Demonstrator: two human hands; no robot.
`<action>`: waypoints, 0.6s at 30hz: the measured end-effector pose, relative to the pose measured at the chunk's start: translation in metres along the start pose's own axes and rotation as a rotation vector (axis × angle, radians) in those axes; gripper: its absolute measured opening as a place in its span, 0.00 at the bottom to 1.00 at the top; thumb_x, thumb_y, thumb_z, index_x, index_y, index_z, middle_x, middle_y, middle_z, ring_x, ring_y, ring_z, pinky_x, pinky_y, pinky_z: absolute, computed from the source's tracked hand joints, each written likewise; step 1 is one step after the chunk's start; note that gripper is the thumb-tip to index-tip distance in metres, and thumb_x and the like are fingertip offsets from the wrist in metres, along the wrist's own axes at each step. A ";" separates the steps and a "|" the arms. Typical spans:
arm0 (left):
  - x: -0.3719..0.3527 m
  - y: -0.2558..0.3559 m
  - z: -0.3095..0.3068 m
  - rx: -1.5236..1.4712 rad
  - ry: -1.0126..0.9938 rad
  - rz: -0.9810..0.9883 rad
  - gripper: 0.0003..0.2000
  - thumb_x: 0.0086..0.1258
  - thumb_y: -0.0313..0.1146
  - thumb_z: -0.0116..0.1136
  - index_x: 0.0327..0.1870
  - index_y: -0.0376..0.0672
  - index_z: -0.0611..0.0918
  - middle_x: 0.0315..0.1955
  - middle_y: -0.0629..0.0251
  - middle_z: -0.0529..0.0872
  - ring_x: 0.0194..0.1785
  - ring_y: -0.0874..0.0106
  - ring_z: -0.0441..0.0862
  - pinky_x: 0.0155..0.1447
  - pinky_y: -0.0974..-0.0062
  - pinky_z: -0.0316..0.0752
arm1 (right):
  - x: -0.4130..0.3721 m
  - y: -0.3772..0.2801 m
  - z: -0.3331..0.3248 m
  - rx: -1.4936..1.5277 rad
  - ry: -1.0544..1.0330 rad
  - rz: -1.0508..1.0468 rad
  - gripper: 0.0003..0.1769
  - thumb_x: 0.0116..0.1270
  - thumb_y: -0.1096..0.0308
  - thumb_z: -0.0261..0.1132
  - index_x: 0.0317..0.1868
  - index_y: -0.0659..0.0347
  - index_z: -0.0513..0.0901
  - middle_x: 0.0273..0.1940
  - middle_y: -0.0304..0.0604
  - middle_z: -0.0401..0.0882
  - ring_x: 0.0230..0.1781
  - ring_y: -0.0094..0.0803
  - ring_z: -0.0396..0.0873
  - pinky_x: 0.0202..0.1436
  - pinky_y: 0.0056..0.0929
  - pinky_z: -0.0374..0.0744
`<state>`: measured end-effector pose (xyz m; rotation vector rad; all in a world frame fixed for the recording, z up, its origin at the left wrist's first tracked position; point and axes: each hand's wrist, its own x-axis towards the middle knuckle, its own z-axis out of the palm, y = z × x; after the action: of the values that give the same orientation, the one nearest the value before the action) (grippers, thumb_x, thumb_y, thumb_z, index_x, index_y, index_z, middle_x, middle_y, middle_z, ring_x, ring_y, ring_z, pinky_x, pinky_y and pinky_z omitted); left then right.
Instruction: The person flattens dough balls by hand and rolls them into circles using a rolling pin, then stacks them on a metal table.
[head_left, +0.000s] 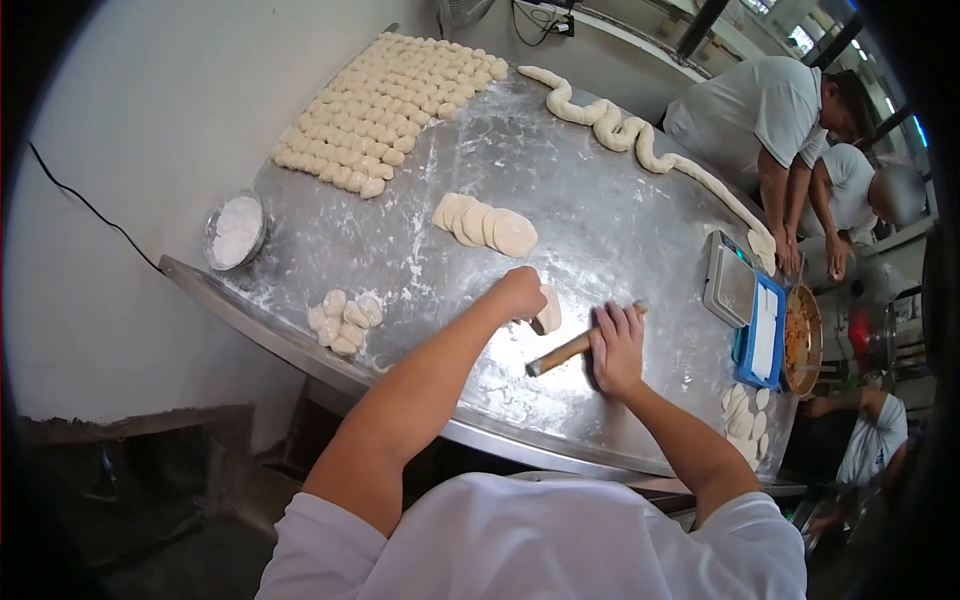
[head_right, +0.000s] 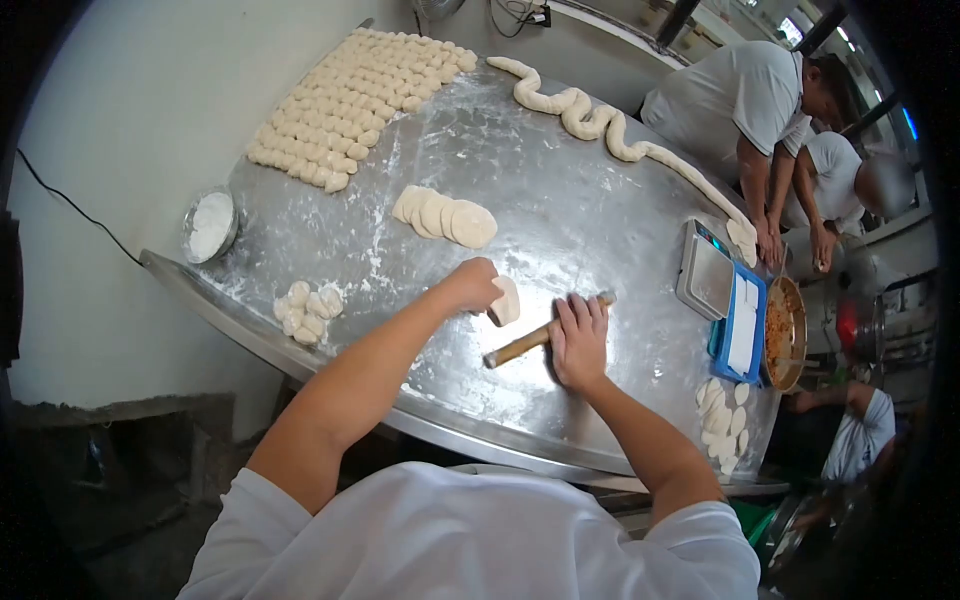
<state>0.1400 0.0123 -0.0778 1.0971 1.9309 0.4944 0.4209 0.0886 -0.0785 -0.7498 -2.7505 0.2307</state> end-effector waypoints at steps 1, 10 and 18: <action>-0.004 0.002 -0.006 0.020 -0.087 -0.036 0.21 0.72 0.46 0.71 0.46 0.32 0.92 0.48 0.40 0.93 0.56 0.46 0.91 0.61 0.54 0.85 | -0.001 0.004 -0.003 -0.027 -0.029 -0.005 0.30 0.82 0.57 0.59 0.77 0.61 0.77 0.79 0.59 0.69 0.79 0.64 0.65 0.88 0.70 0.52; -0.025 0.008 -0.011 0.202 0.240 0.016 0.22 0.75 0.50 0.69 0.44 0.34 0.92 0.46 0.41 0.93 0.53 0.44 0.91 0.60 0.50 0.84 | 0.183 -0.040 0.055 0.031 0.024 0.288 0.38 0.82 0.48 0.57 0.81 0.66 0.69 0.82 0.63 0.68 0.81 0.61 0.66 0.86 0.62 0.58; -0.010 -0.007 -0.019 0.039 -0.058 -0.025 0.21 0.69 0.43 0.71 0.47 0.29 0.92 0.46 0.38 0.93 0.54 0.47 0.93 0.60 0.54 0.86 | -0.001 -0.015 0.000 -0.037 -0.086 0.046 0.32 0.82 0.52 0.58 0.79 0.60 0.75 0.80 0.61 0.69 0.79 0.65 0.65 0.87 0.70 0.51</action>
<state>0.1231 0.0016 -0.0669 1.0986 1.9082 0.4083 0.4144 0.0755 -0.0756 -0.8325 -2.8278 0.2273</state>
